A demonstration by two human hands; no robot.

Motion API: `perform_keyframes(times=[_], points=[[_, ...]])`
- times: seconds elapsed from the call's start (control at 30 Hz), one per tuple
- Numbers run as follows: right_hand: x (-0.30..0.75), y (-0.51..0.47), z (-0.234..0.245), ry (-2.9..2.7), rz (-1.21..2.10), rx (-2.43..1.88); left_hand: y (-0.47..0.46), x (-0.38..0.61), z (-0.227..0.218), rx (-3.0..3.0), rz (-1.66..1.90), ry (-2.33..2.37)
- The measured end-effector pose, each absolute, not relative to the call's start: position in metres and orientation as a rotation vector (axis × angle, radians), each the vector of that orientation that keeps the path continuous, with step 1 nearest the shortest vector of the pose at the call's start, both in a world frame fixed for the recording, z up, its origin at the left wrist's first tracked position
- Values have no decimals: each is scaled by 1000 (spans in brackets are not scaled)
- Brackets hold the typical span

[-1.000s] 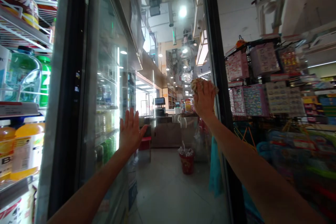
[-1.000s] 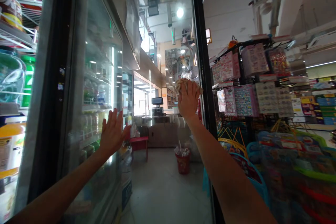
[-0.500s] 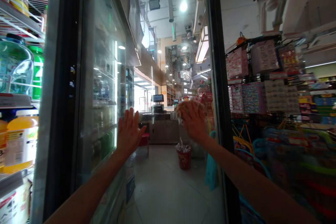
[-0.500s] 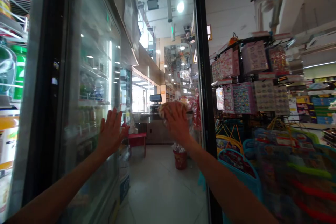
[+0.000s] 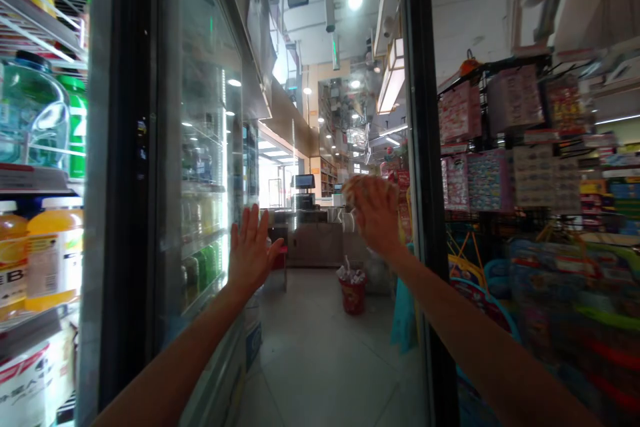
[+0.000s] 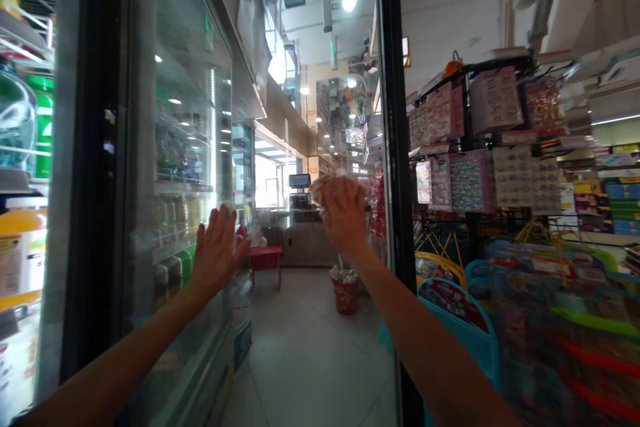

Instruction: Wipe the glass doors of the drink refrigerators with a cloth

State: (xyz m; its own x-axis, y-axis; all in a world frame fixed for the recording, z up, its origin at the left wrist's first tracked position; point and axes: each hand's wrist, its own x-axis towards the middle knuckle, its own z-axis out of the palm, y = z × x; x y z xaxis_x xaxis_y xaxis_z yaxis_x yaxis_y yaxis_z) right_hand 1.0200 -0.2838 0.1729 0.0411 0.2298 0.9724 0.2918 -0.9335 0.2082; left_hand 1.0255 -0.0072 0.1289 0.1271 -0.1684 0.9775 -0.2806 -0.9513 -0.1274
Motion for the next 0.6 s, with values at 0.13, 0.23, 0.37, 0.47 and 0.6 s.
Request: perform_keyframes(times=[0.13,0.23,0.37,0.47,0.6], points=[[1024,-277,183,-353,-2067,-2124,-1,1023,126,2362,1942,-488],[1024,-263,184,-928,-2000,-2346,7,1022,121,2393,1937,-502],[1024,-257,209,-496,-2032,-2186,16,1020,113,2406,1954,-450],[1024,-243,210,-464,-2034,-2155,21,1020,109,2417,1954,-447],[1021,-215,185,-1279,-1943,-2366,26,1019,104,2381,1935,-381]])
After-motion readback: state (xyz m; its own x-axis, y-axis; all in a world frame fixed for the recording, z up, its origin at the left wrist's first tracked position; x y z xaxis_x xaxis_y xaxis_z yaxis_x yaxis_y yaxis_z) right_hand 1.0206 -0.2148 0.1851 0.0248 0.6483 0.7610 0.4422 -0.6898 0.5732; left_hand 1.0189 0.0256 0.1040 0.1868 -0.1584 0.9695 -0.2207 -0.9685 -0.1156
